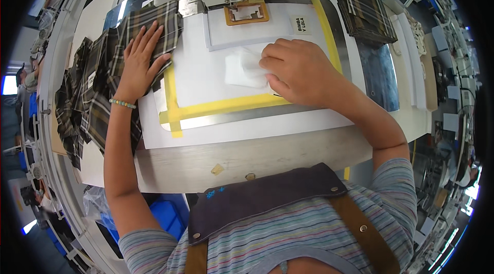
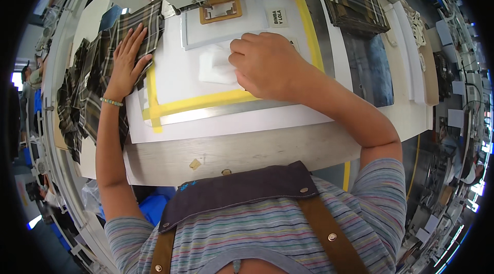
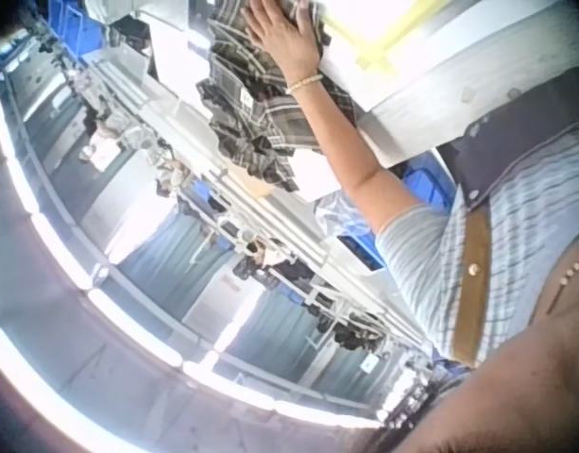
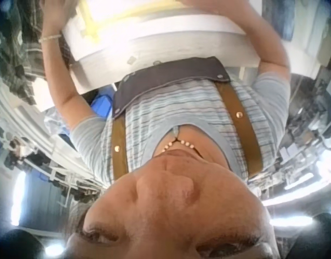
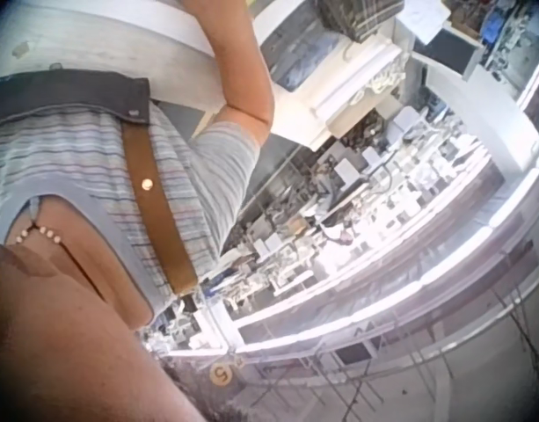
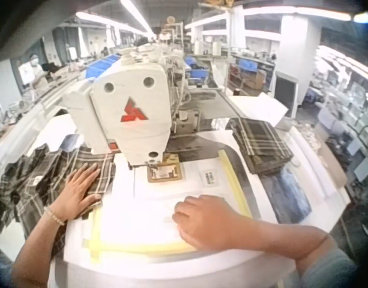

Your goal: The person repeatedly sews small white labels onto plaid fabric pieces using a sewing machine. They pick up a fabric piece, place a label on it, align it under the needle, sew, and then move the finished piece aside.

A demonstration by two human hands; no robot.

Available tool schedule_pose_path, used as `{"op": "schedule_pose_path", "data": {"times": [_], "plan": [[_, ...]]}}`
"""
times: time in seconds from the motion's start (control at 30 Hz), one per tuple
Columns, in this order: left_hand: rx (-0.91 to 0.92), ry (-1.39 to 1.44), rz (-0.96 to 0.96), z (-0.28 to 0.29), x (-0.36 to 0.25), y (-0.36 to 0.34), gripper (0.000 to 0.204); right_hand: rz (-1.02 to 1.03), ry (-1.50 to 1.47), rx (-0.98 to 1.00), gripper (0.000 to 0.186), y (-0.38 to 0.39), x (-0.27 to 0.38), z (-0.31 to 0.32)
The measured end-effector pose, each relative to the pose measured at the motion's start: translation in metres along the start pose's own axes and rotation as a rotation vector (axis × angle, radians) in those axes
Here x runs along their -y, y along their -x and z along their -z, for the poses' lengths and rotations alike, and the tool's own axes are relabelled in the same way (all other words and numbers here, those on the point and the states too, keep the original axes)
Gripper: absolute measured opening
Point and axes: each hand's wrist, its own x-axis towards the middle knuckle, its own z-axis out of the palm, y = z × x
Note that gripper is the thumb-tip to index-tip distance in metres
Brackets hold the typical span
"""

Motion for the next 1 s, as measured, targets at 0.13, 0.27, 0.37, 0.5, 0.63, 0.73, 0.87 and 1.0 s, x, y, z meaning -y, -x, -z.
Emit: {"op": "schedule_pose_path", "data": {"times": [0.13,0.27,0.37,0.5,0.63,0.73,0.87,1.0], "plan": [[-0.02,-0.041,0.013,0.003,0.001,0.005,0.071,0.01,-0.067,-0.048,0.011,0.002,-0.005,-0.001],[-0.143,-0.001,-0.079,0.021,-0.035,-0.005,0.056,-0.028,-0.055,0.005,0.014,0.004,-0.005,0.005],[-0.196,0.217,-0.202,0.048,-0.096,-0.024,0.037,-0.038,-0.08,0.061,0.015,0.005,-0.004,0.008],[-0.111,0.425,-0.301,0.049,-0.146,-0.039,0.032,-0.022,-0.168,0.133,0.017,0.007,-0.008,0.009],[-0.197,0.548,-0.474,0.019,-0.165,-0.059,0.028,-0.002,-0.182,0.133,0.019,0.013,-0.014,0.011],[-0.136,0.636,-0.479,0.004,-0.163,-0.055,0.037,-0.035,-0.204,0.056,0.017,0.014,-0.014,0.011],[0.0,0.984,-0.429,-0.002,-0.156,-0.054,0.052,-0.116,-0.184,-0.204,0.012,0.007,-0.011,0.009],[0.089,1.259,-0.311,-0.005,-0.148,-0.054,0.071,0.029,-0.009,-0.206,0.007,-0.003,-0.013,0.0]]}}
